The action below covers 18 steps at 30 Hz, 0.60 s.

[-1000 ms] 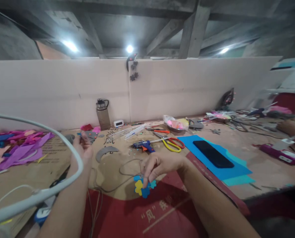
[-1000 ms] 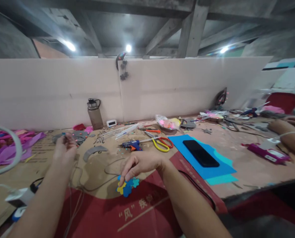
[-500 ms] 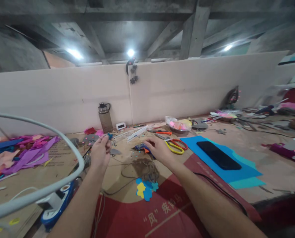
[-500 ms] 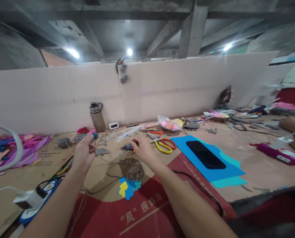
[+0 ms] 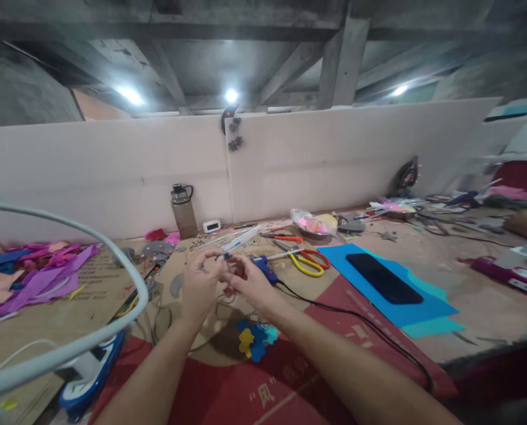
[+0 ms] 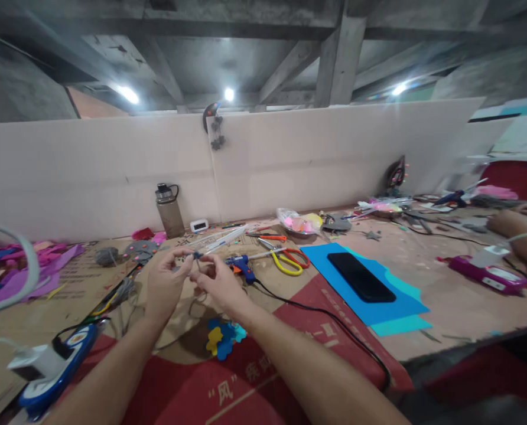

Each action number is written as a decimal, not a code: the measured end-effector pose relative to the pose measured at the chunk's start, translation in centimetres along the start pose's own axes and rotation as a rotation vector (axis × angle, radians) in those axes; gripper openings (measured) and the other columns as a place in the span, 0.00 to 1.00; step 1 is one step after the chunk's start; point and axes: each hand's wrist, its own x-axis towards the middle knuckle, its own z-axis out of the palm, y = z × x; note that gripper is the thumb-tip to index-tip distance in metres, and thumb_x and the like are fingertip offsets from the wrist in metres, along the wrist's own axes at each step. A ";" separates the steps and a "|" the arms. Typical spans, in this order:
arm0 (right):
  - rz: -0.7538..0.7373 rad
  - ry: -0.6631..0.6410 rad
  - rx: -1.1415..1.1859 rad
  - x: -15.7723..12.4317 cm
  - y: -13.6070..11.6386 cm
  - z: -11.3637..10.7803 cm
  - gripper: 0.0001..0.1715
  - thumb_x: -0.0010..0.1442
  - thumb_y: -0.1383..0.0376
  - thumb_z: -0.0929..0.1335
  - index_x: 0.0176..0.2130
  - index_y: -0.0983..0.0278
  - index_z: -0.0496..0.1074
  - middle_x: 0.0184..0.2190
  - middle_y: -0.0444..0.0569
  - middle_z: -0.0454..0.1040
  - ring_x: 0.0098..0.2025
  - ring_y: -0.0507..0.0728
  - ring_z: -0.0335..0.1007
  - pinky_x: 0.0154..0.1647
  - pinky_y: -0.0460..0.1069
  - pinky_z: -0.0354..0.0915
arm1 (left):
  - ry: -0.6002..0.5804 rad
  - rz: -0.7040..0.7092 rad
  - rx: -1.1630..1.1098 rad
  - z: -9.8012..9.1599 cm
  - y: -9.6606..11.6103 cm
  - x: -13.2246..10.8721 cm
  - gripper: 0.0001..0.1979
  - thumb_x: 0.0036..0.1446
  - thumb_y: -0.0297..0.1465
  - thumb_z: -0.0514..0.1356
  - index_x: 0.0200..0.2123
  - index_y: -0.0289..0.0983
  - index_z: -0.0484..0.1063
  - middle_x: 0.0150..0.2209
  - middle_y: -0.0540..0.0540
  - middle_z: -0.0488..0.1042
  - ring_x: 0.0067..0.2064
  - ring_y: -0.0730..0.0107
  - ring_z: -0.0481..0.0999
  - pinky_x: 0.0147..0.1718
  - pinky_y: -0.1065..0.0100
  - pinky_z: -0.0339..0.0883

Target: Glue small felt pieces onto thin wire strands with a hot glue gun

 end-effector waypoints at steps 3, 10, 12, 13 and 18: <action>0.018 0.051 -0.185 0.0 0.0 -0.8 0.13 0.54 0.57 0.66 0.36 0.64 0.68 0.24 0.40 0.63 0.21 0.46 0.56 0.22 0.44 0.57 | -0.028 -0.161 -0.115 0.2 -0.9 0.2 0.08 0.47 0.33 0.62 0.31 0.37 0.75 0.27 0.49 0.72 0.28 0.73 0.68 0.27 0.73 0.59; -0.087 0.079 -0.571 0.2 -0.6 -2.5 0.17 0.59 0.58 0.61 0.32 0.65 0.73 0.23 0.43 0.66 0.27 0.50 0.61 0.30 0.46 0.58 | -0.032 -0.437 -0.482 0.5 -2.2 1.2 0.13 0.41 0.35 0.65 0.26 0.34 0.68 0.14 0.57 0.58 0.17 0.82 0.53 0.17 0.76 0.44; -0.147 0.102 -0.715 0.4 -1.4 -3.4 0.19 0.60 0.58 0.59 0.31 0.65 0.74 0.27 0.46 0.71 0.33 0.52 0.65 0.36 0.47 0.59 | -0.016 -0.423 -0.472 0.3 -2.3 1.5 0.12 0.41 0.35 0.65 0.26 0.34 0.68 0.14 0.57 0.59 0.17 0.82 0.54 0.17 0.76 0.44; -0.182 0.157 -0.800 0.5 -2.0 -4.1 0.19 0.61 0.58 0.59 0.31 0.65 0.73 0.29 0.48 0.72 0.35 0.53 0.66 0.38 0.48 0.59 | 0.002 -0.409 -0.460 0.2 -2.4 1.6 0.12 0.41 0.35 0.65 0.26 0.34 0.68 0.14 0.57 0.59 0.17 0.82 0.54 0.16 0.77 0.45; -0.041 0.465 -1.186 1.1 -2.9 -8.4 0.17 0.60 0.57 0.61 0.33 0.66 0.72 0.31 0.53 0.74 0.34 0.57 0.67 0.36 0.50 0.58 | 0.087 -0.389 -0.418 -0.5 -3.4 2.4 0.13 0.40 0.35 0.66 0.29 0.34 0.71 0.15 0.56 0.61 0.17 0.82 0.56 0.15 0.77 0.45</action>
